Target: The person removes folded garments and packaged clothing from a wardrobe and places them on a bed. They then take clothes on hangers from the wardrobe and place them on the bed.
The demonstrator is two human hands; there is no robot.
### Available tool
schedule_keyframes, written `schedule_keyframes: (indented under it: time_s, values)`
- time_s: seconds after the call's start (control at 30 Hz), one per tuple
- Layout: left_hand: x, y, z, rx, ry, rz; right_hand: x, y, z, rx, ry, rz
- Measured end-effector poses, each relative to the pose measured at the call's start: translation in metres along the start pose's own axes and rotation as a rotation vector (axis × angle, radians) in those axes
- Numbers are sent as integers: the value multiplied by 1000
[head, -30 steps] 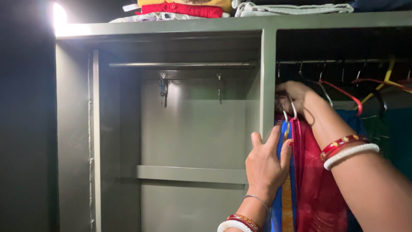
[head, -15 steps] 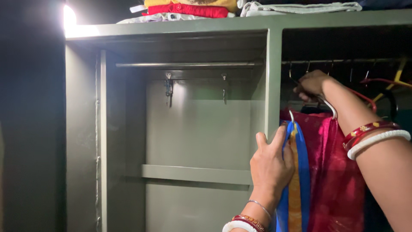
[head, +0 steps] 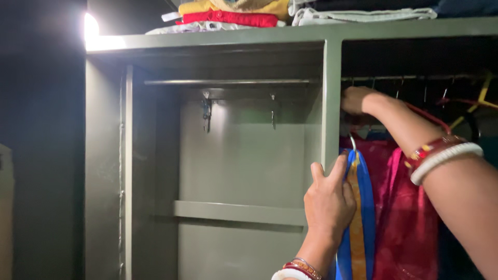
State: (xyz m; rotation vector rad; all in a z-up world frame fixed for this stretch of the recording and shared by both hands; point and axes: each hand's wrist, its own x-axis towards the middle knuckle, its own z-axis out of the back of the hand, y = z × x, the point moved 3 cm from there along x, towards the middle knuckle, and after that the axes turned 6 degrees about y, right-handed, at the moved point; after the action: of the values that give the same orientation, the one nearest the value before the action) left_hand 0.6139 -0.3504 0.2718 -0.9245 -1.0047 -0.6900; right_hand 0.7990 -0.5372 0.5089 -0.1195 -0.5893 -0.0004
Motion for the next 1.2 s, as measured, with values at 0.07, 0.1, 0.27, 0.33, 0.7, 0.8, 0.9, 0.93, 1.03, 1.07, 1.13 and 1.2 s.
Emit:
schedule_keyframes:
  time_s: [0.07, 0.1, 0.27, 0.33, 0.7, 0.8, 0.9, 0.93, 1.03, 1.07, 1.13, 1.2]
  values:
    - [-1, -1, 0, -2, -9, 3, 8, 0, -12, 143, 152, -26]
    - [-1, -1, 1, -2, -14, 2, 8, 3, -18, 330, 226, -52]
    - [-2, -5, 7, -41, 9, 7, -4, 11, -25, 836, 208, -86]
    - [-3, -6, 8, -69, 0, 2, -4, 6, -33, 1247, 68, -348]
    - [-7, 0, 2, -80, -14, -24, -38, 29, -23, 1422, -238, -438]
    - [-8, 0, 2, -77, -11, -48, -53, 36, 2, 1223, -277, -496]
    - [-8, 1, 1, -92, -3, -46, -68, 35, 14, 1124, -234, -475]
    - [-8, 2, 1, -91, -6, -52, -69, 35, 13, 1118, -210, -454]
    - [-7, 3, 2, -79, -11, -61, -58, 23, 1, 1330, -258, -401]
    - [-8, 3, 1, -75, -7, -57, -47, 18, -4, 1458, -274, -317]
    - [-7, 3, 1, -73, -13, -58, -28, 9, -14, 1709, -300, -141]
    - [-7, 2, 2, -79, -32, -67, -26, 3, -22, 1724, -226, -45]
